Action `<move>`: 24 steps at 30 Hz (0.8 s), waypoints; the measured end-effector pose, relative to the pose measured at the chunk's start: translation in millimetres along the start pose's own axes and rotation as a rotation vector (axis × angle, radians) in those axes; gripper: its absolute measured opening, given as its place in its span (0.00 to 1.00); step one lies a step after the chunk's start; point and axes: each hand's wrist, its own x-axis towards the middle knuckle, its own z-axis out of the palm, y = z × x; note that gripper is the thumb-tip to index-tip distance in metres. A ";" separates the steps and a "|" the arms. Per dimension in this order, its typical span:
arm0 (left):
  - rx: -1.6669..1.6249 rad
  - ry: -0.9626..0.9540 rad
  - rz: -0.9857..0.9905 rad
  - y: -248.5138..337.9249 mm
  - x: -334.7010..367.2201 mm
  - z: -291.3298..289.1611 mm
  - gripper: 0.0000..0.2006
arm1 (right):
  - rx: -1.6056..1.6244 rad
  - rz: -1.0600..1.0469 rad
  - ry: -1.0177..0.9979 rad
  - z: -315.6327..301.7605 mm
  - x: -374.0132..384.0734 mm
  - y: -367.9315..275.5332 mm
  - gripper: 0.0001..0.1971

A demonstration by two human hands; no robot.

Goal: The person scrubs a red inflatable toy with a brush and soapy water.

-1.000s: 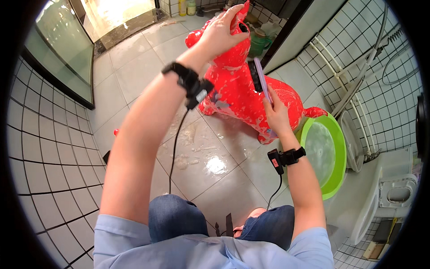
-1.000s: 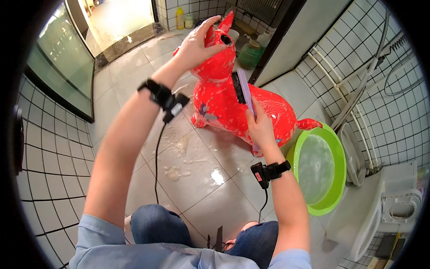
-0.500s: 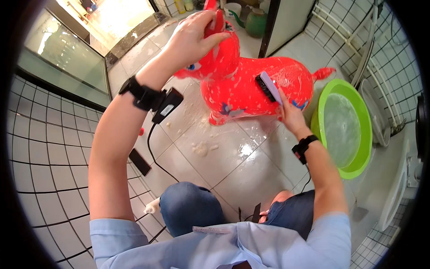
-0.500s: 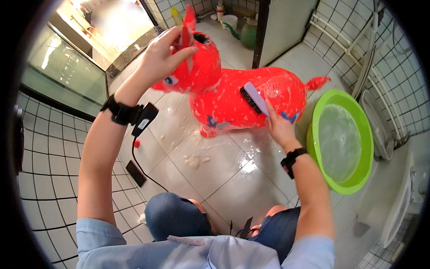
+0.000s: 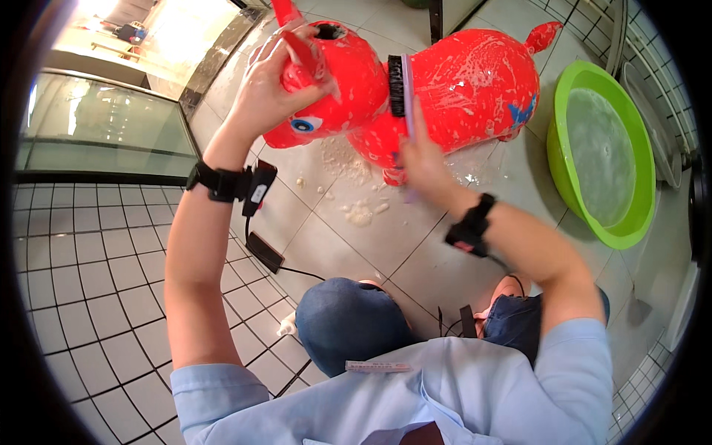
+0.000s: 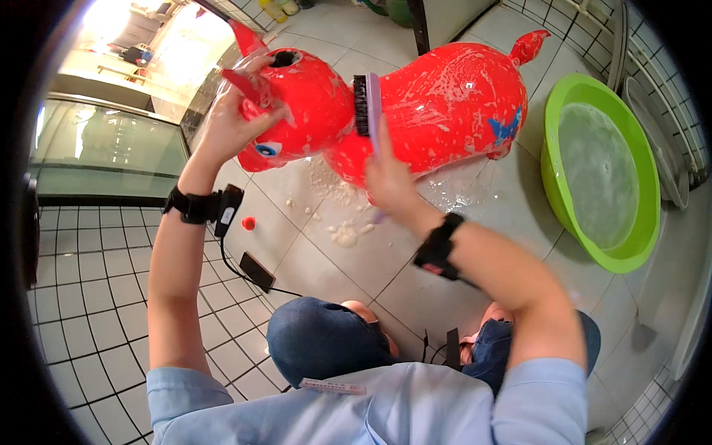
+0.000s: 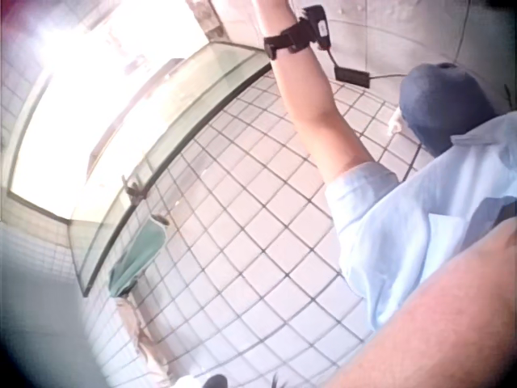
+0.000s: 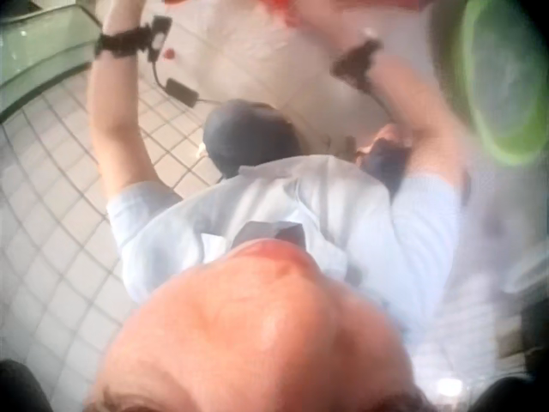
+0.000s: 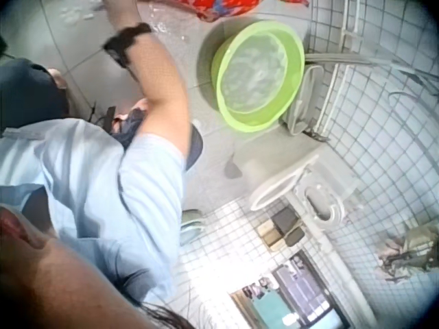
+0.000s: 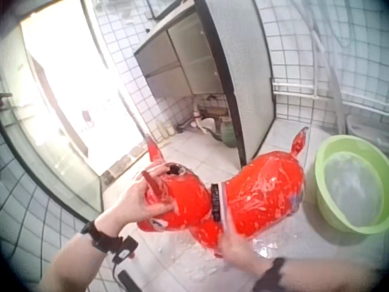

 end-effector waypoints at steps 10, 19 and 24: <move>0.085 0.082 -0.099 10.7 0.0 17.6 0.30 | -0.132 0.078 0.257 50.8 18.7 -6.8 0.46; 0.135 0.224 -0.062 26.7 -2.9 27.0 0.29 | -0.542 0.021 0.264 28.9 2.6 12.0 0.44; 0.161 0.190 -0.110 34.9 -6.1 29.7 0.21 | -0.563 0.102 0.149 15.6 9.3 -29.2 0.44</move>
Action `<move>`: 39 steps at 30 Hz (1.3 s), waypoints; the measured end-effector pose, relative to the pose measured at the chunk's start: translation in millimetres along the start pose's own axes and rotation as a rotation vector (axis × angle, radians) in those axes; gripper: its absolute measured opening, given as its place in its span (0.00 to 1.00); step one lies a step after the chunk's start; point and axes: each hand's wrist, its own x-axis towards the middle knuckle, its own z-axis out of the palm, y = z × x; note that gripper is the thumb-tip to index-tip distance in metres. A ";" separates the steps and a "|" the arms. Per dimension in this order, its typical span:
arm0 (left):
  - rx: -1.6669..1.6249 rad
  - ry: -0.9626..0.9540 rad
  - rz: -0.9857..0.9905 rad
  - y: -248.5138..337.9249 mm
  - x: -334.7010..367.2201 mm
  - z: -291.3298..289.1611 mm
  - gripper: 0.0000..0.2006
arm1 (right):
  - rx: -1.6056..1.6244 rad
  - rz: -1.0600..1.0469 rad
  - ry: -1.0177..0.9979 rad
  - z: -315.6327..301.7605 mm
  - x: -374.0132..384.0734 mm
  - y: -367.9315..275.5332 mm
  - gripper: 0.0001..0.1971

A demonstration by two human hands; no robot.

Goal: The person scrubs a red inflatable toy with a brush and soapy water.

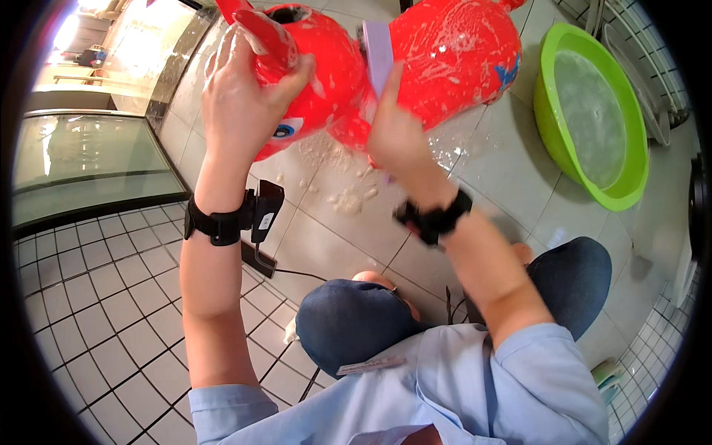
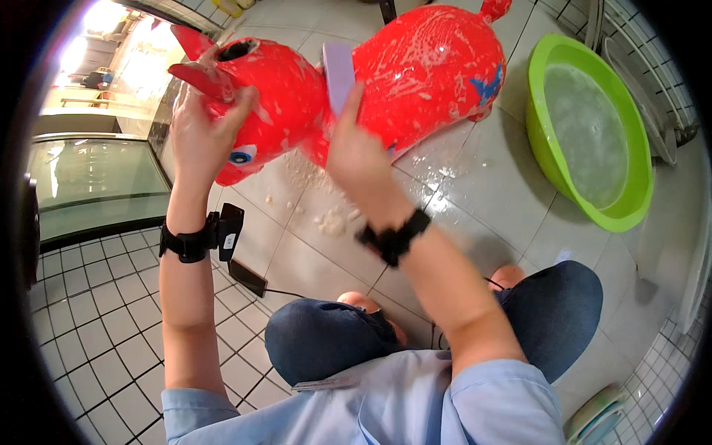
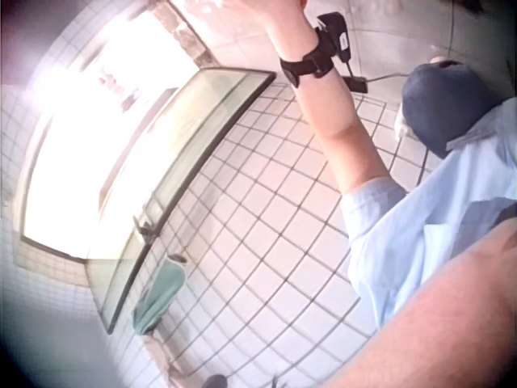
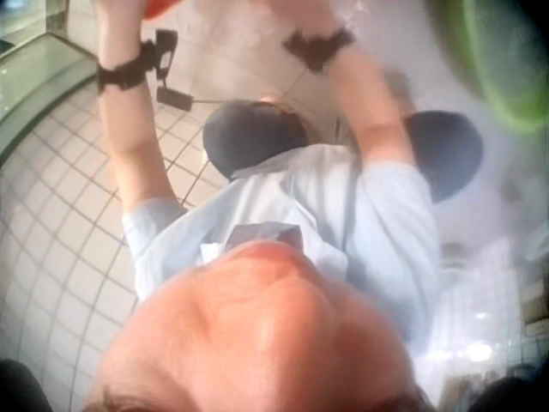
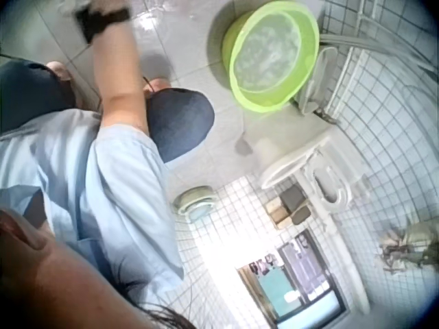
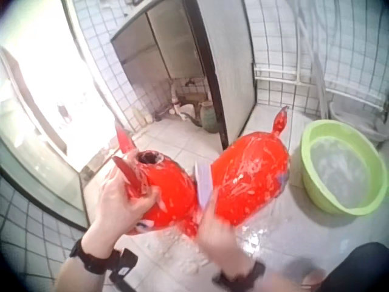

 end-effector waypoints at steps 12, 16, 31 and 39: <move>0.060 0.005 -0.011 0.9 -5.6 -2.8 0.29 | -0.231 -0.112 0.002 -29.2 47.2 31.2 0.39; 0.048 -0.013 -0.091 0.1 -7.2 -11.0 0.31 | -0.606 -0.305 -0.282 -71.6 38.8 58.9 0.41; -0.008 0.091 -0.112 -8.6 2.4 3.7 0.31 | -0.330 -0.083 0.194 -147.5 89.7 160.0 0.41; 0.017 0.065 -0.045 -15.1 -10.2 2.4 0.28 | -0.442 -0.481 -0.140 -61.4 40.1 100.9 0.42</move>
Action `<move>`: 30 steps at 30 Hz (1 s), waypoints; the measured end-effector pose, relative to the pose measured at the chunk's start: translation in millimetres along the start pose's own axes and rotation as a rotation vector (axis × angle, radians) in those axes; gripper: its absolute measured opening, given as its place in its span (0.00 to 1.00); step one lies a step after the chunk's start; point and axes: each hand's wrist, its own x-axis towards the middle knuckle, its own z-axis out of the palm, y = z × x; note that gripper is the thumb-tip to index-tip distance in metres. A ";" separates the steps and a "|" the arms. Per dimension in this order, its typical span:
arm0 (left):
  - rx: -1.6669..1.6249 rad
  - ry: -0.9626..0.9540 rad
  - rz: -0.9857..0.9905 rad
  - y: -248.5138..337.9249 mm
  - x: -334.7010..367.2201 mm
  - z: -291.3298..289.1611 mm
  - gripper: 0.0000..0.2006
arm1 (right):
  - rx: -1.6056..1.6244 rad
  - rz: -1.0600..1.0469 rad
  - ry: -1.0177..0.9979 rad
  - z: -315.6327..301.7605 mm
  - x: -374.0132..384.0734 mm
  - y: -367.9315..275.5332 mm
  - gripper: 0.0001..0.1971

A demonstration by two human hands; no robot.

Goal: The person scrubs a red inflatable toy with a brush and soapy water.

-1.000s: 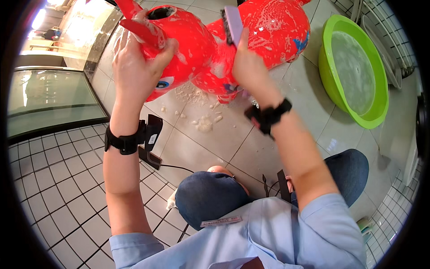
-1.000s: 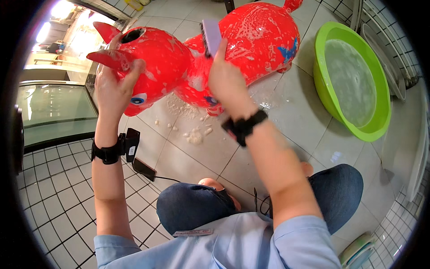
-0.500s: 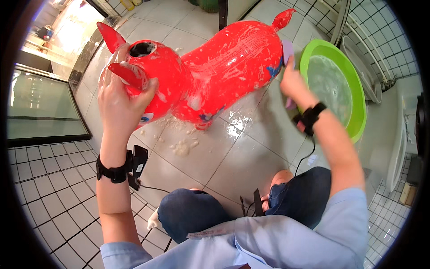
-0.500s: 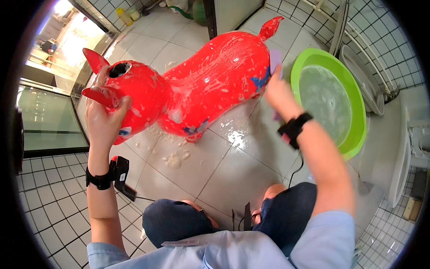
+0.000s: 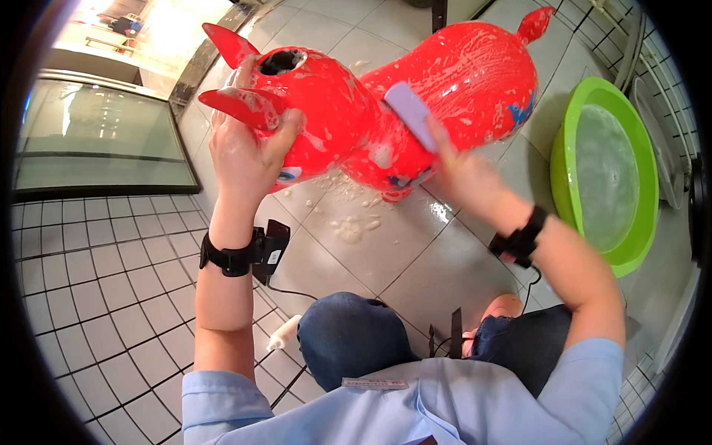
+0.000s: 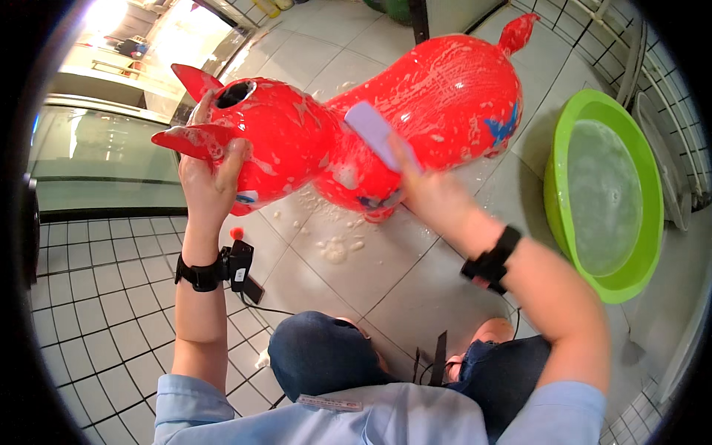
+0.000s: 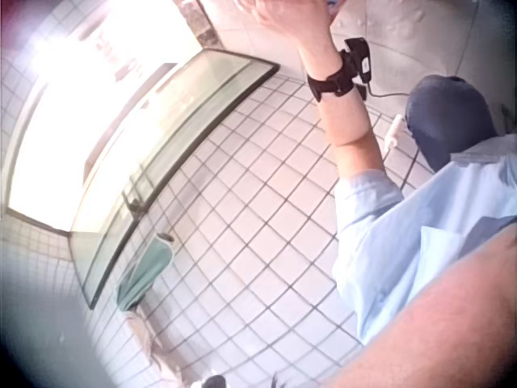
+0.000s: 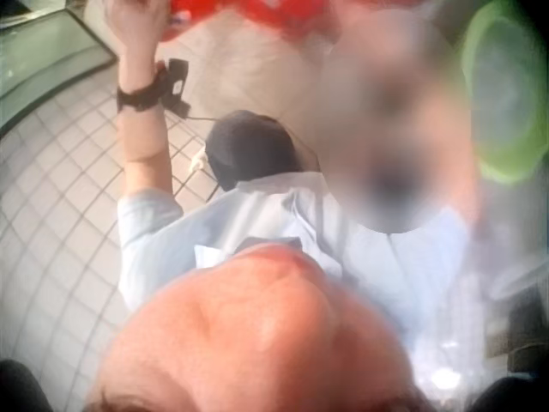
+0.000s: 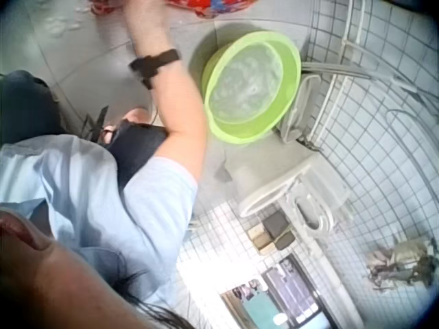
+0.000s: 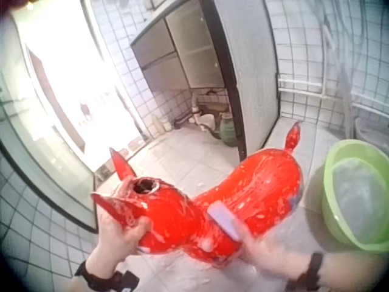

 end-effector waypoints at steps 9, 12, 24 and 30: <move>0.138 -0.077 -0.037 25.1 28.3 3.0 0.27 | 0.034 0.257 0.092 -29.2 56.5 24.9 0.39; 0.115 -0.082 0.055 25.8 20.5 1.0 0.32 | 0.057 0.194 -0.003 -14.4 55.0 -14.5 0.40; -0.483 -0.444 -0.312 -55.1 -67.6 -9.8 0.46 | 0.219 0.249 0.022 -7.1 27.3 -13.9 0.43; -0.775 -0.672 -0.523 -70.6 -49.6 -16.1 0.35 | 0.239 0.211 0.099 0.6 33.5 -1.1 0.43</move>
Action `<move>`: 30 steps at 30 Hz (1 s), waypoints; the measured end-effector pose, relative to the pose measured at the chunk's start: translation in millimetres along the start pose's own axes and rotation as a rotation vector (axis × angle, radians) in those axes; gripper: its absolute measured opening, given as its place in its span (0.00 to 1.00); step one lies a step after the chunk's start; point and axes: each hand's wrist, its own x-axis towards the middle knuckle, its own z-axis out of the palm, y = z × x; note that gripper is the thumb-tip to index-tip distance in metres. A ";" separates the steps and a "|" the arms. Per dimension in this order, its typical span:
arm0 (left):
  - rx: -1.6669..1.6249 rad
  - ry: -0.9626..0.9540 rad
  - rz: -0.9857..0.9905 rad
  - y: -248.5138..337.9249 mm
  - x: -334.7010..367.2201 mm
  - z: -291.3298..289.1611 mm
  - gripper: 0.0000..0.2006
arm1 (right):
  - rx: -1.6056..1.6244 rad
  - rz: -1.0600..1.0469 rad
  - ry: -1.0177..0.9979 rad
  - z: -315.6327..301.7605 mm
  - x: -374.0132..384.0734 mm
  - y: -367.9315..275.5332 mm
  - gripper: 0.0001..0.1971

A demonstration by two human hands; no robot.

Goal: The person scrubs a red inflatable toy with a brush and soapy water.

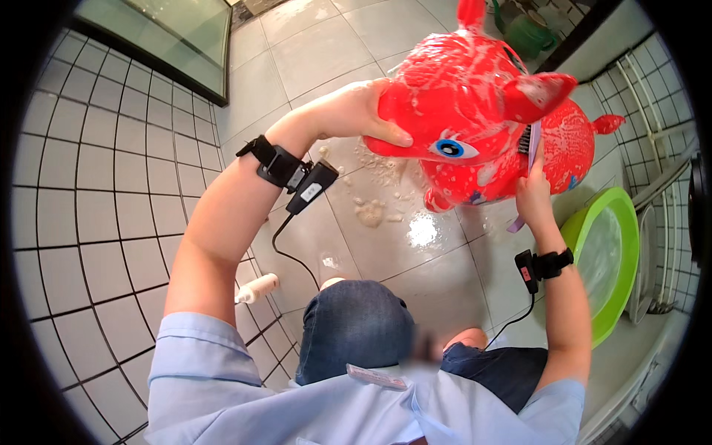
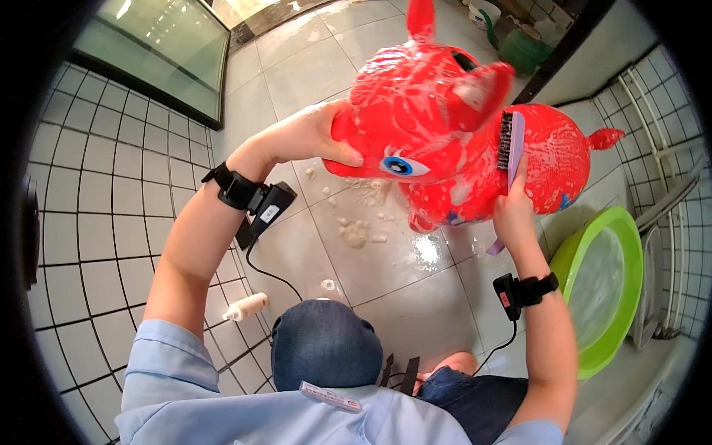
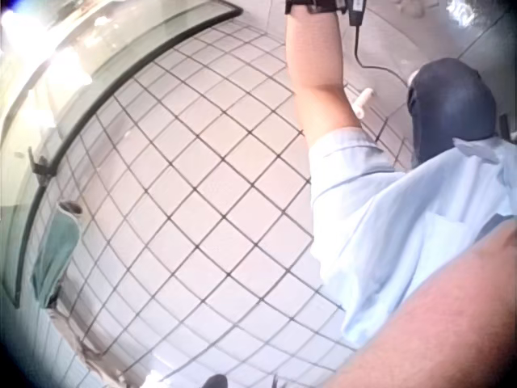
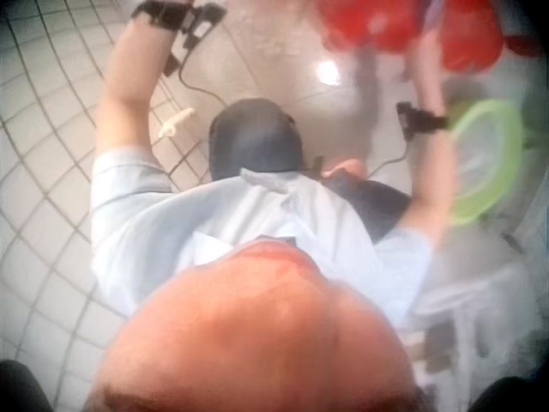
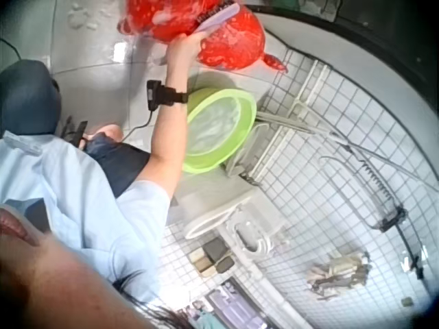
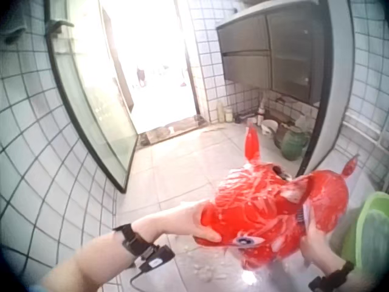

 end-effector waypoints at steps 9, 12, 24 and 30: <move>0.377 0.660 0.316 -45.4 -14.5 45.0 0.21 | 0.005 0.038 0.003 1.9 1.6 -7.6 0.41; -0.616 0.333 -0.222 -35.9 -19.3 34.7 0.16 | -0.006 0.083 -0.033 1.6 -0.2 -0.2 0.39; -0.165 0.794 0.191 -37.8 -5.2 76.0 0.25 | -0.168 0.026 -0.022 7.7 -13.7 -16.6 0.42; 0.524 0.732 0.482 -33.4 -2.0 50.5 0.35 | -0.345 -0.154 -0.090 -18.6 -20.2 -23.1 0.44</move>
